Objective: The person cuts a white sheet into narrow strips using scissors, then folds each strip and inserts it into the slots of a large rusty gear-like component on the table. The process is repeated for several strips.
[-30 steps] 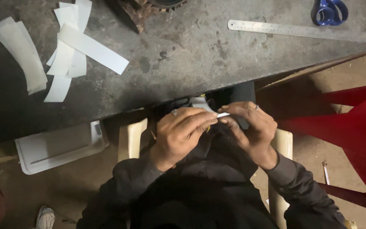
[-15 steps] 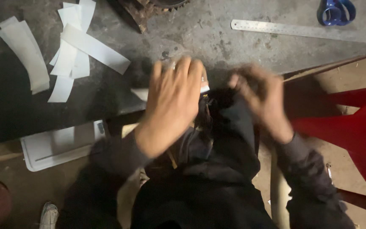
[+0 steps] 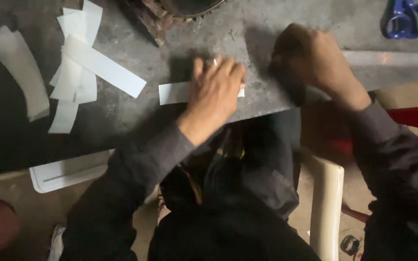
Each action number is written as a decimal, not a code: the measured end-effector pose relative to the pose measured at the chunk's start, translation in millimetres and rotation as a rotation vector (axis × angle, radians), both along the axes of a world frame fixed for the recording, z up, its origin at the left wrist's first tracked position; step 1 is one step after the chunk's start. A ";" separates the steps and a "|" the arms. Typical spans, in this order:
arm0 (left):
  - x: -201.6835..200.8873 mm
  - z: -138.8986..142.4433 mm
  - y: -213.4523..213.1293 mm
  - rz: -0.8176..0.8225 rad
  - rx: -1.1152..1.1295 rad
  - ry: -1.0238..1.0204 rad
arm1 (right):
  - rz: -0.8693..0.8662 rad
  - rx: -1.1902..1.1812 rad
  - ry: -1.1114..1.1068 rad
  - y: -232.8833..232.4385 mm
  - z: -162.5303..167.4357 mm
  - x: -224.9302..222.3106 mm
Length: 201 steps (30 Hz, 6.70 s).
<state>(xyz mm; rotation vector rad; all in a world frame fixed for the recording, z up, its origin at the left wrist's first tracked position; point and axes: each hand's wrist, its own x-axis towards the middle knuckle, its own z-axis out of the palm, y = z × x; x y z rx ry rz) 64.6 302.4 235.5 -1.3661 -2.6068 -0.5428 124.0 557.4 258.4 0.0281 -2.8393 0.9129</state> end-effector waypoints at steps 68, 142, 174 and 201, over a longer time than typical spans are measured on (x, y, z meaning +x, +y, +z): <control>63.2 -24.9 -35.8 0.029 -0.005 0.074 | 0.233 0.166 0.021 -70.8 -20.0 38.8; -29.7 22.8 -33.2 0.042 0.533 -0.354 | -0.350 -0.400 0.522 -110.4 -22.0 -147.5; -28.1 13.3 -30.7 0.014 0.420 -0.393 | -0.250 -0.302 0.497 -116.3 -4.1 -155.6; -26.8 23.4 -30.9 0.079 0.451 -0.288 | -0.394 -0.090 0.183 -115.4 37.8 -110.1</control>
